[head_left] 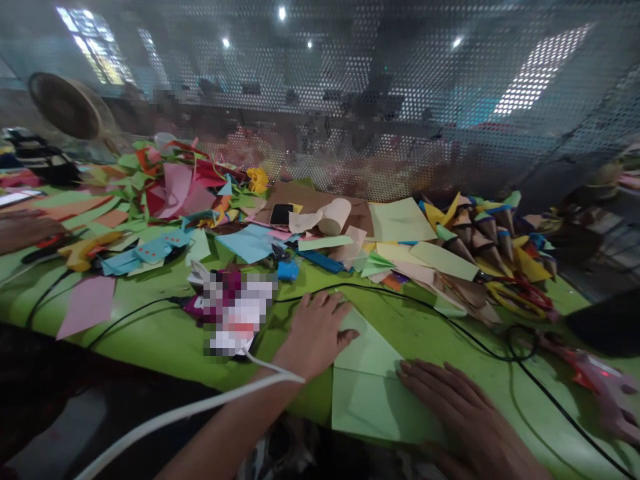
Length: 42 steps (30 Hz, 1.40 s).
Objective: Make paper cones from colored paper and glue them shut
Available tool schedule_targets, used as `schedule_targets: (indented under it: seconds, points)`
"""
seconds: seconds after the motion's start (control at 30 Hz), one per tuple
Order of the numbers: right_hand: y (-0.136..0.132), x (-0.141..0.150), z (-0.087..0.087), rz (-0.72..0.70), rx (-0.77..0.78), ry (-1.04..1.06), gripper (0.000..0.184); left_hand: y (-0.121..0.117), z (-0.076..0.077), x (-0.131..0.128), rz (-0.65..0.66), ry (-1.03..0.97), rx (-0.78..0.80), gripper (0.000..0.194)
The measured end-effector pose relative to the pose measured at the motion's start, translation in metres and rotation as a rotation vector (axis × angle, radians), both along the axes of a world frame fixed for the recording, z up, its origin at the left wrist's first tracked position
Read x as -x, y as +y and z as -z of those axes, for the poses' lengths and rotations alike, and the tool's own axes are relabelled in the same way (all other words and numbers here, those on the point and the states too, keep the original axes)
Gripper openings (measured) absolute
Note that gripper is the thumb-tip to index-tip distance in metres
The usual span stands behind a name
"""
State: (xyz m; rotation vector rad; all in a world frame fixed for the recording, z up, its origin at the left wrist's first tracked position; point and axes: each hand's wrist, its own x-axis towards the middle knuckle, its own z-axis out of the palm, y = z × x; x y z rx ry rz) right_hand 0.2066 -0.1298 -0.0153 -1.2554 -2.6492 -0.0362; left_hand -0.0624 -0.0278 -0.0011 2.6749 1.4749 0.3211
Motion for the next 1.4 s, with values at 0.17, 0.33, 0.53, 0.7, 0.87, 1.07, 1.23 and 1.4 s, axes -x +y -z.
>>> schedule_targets:
  seconds: [0.17, 0.33, 0.53, 0.7, 0.87, 1.07, 1.23, 1.4]
  points:
    - [-0.012, -0.002, -0.006, 0.013, 0.011, 0.03, 0.073, -0.002, 0.005, -0.003, -0.003, 0.023, -0.031, 0.047]
    - [-0.012, 0.005, -0.003, 0.045, -0.019, 0.08, 0.054, -0.009, -0.003, -0.006, 0.03, 0.011, -0.032, 0.031]
    - [-0.013, 0.006, -0.005, 0.01, -0.017, 0.06, 0.059, -0.009, -0.005, -0.003, 0.178, -0.148, 0.11, 0.011]
    - [-0.013, 0.006, -0.002, 0.007, -0.026, 0.086, 0.051, -0.011, 0.0, 0.005, 0.256, -0.256, 0.16, 0.021]
    - [-0.008, 0.013, -0.013, 0.033, 0.004, 0.227, 0.035, -0.02, -0.01, 0.016, 0.277, -0.291, 0.261, 0.018]
    - [0.005, 0.022, -0.022, 0.135, 0.131, 0.373, 0.02, -0.028, -0.02, 0.033, 0.316, -0.391, 0.41, 0.049]
    - [0.016, 0.024, -0.019, 0.199, 0.187, 0.411, 0.021, -0.031, -0.017, 0.039, 0.325, -0.349, 0.467, 0.055]
    - [0.025, 0.029, -0.015, 0.265, 0.145, 0.382, 0.026, -0.035, -0.004, 0.028, 0.182, -0.362, 0.405, 0.025]
